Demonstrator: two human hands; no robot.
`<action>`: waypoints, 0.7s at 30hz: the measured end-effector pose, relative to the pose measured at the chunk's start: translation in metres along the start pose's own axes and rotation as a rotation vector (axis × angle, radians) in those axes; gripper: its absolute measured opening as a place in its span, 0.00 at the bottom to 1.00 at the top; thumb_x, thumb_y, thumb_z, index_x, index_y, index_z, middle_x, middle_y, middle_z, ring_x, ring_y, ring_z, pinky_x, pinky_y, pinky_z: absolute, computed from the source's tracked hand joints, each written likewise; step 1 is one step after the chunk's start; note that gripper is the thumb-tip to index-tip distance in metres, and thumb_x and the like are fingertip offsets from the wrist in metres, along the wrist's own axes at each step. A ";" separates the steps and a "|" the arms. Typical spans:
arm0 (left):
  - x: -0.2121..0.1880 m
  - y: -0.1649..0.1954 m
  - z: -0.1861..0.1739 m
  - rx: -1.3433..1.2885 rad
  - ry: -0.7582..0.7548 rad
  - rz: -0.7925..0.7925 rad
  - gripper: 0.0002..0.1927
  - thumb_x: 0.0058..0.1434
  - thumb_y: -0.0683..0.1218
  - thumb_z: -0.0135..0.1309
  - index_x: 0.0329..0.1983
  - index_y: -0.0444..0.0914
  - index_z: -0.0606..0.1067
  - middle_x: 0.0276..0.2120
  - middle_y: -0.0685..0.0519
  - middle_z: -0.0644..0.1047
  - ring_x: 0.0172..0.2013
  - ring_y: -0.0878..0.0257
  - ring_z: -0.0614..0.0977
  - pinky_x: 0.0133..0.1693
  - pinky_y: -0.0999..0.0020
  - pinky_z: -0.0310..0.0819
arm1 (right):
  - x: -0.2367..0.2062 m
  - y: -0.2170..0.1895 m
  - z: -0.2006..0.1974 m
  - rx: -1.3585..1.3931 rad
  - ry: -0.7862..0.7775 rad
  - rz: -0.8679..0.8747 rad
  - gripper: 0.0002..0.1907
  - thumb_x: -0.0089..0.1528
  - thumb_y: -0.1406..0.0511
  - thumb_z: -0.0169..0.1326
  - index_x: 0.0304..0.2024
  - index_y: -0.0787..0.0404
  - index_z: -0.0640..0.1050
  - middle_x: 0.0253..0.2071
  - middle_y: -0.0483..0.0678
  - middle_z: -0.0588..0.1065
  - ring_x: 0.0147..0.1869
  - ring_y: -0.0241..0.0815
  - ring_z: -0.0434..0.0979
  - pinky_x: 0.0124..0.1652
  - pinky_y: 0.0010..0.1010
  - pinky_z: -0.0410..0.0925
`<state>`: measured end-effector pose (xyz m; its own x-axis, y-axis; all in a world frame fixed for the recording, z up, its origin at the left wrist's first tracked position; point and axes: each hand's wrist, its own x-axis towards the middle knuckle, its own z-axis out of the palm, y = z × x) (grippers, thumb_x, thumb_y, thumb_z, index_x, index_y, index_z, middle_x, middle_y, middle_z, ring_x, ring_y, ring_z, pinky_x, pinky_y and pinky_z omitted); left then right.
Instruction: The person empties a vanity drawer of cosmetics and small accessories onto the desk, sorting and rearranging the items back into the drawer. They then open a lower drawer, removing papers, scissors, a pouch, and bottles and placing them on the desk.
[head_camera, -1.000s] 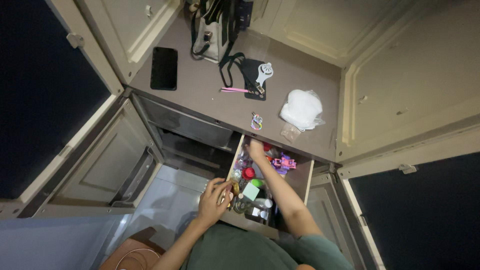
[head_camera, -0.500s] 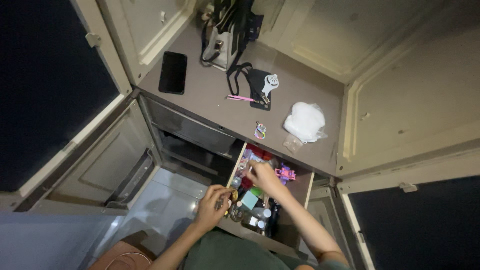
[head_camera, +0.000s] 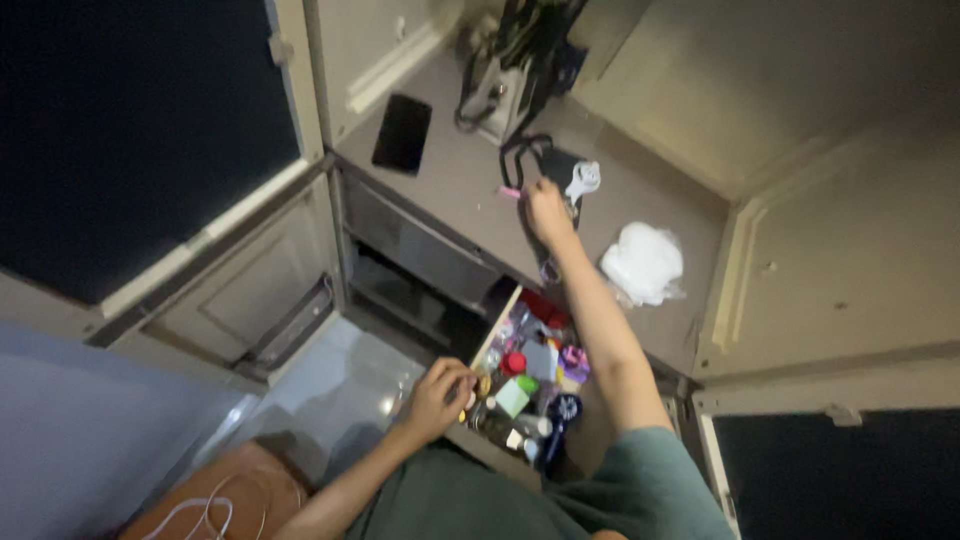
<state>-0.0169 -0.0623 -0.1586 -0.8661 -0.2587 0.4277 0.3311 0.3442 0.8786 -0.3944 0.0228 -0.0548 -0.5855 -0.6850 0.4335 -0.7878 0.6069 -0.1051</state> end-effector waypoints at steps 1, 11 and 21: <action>-0.001 0.000 0.000 -0.010 0.003 -0.017 0.08 0.63 0.41 0.55 0.44 0.37 0.79 0.42 0.49 0.78 0.40 0.55 0.84 0.42 0.63 0.80 | 0.001 0.001 -0.002 -0.007 0.002 0.000 0.06 0.60 0.72 0.53 0.40 0.66 0.78 0.43 0.63 0.72 0.50 0.65 0.74 0.50 0.49 0.70; -0.001 0.002 -0.005 0.003 -0.052 -0.103 0.08 0.63 0.40 0.55 0.45 0.37 0.79 0.43 0.48 0.77 0.38 0.56 0.83 0.39 0.67 0.80 | -0.066 -0.032 -0.085 0.786 0.127 0.237 0.10 0.66 0.70 0.57 0.50 0.65 0.78 0.48 0.49 0.77 0.50 0.38 0.79 0.51 0.26 0.72; -0.005 -0.006 -0.007 0.041 -0.079 -0.112 0.10 0.62 0.37 0.54 0.45 0.38 0.81 0.43 0.49 0.77 0.36 0.59 0.82 0.40 0.66 0.77 | -0.339 -0.062 -0.103 0.963 -0.002 0.757 0.07 0.67 0.69 0.56 0.45 0.67 0.80 0.43 0.44 0.80 0.49 0.33 0.77 0.51 0.29 0.70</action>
<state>-0.0121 -0.0695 -0.1642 -0.9240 -0.2261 0.3083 0.2169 0.3543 0.9096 -0.1271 0.2588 -0.1029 -0.9568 -0.2898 -0.0258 -0.0672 0.3064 -0.9495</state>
